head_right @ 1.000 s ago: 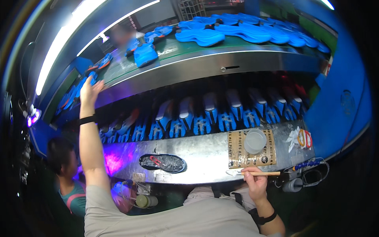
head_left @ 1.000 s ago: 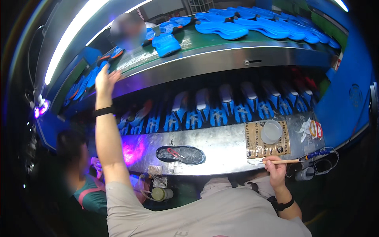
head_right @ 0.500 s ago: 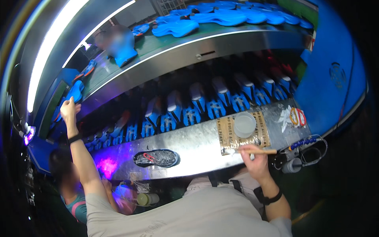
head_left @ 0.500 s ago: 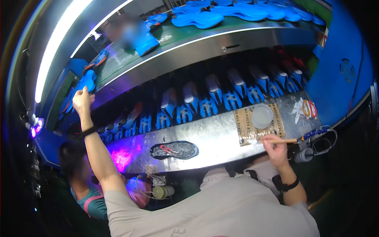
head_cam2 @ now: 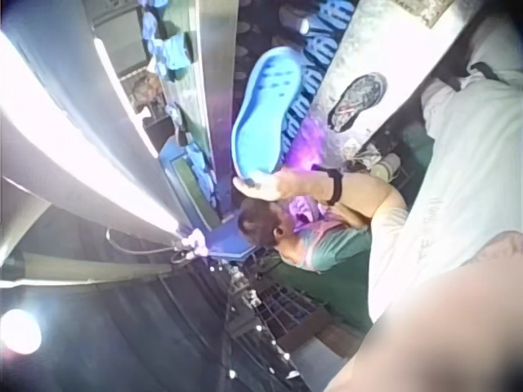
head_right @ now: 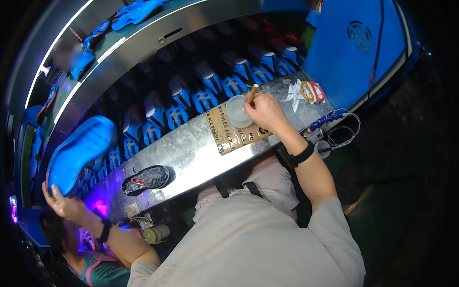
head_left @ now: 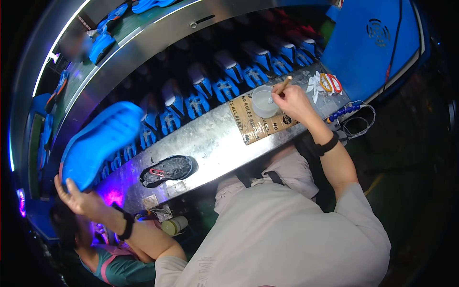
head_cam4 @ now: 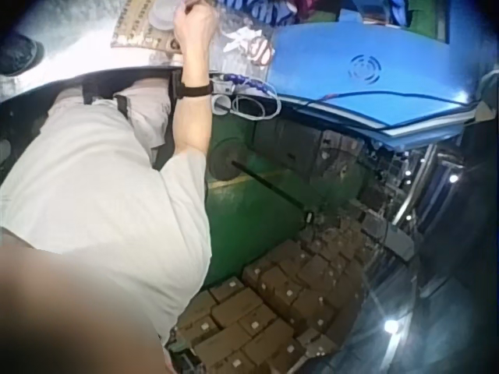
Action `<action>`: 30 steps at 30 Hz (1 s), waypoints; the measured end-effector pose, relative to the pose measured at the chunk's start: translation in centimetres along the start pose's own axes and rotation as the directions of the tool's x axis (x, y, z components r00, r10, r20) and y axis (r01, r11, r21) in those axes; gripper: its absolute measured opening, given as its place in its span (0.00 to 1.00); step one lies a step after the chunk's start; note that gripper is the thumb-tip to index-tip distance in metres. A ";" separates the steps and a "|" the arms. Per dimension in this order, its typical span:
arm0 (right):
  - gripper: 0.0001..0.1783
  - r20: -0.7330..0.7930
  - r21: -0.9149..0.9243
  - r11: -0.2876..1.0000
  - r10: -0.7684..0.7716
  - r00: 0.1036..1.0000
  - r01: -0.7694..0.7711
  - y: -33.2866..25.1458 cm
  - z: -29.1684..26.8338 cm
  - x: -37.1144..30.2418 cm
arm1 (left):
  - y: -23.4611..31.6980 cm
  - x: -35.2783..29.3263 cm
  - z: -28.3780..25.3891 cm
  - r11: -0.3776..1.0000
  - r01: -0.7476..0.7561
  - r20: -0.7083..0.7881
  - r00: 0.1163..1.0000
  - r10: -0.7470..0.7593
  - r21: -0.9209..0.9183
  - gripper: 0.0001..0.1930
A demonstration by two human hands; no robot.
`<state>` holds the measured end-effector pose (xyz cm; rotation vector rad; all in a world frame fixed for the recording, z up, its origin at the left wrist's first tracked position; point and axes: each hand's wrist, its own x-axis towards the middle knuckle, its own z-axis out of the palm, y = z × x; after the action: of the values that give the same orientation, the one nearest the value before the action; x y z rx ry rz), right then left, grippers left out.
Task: Applying adhesive to shoe soles and placing them on an assembly line conveyor.
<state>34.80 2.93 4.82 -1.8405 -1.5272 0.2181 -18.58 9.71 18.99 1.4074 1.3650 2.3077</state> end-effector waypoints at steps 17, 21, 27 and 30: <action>0.08 0.159 0.661 0.744 -0.009 0.987 -0.100 -5.7 2.3 -6.9 | -4.0 -26.9 1.2 0.059 0.992 0.980 -0.103 -0.172 0.115 0.41; 0.08 0.242 0.738 0.668 -0.126 0.962 -0.099 -8.1 4.1 -8.4 | -3.6 -26.8 1.1 0.124 0.984 0.929 -0.077 -0.362 0.130 0.40; 0.06 0.218 0.694 0.720 -0.193 0.957 -0.012 -8.9 5.5 -7.8 | -2.6 -26.0 1.4 0.106 0.979 0.936 -0.133 -0.327 0.176 0.40; 0.05 0.129 0.662 0.747 -0.203 0.971 0.068 -9.2 5.9 -7.2 | -2.1 -25.7 1.3 0.124 0.975 0.938 -0.138 -0.319 0.185 0.39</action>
<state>22.31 -0.77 3.98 -1.1598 -1.4508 0.7816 -3.80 -1.14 0.85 0.7607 0.5038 0.6755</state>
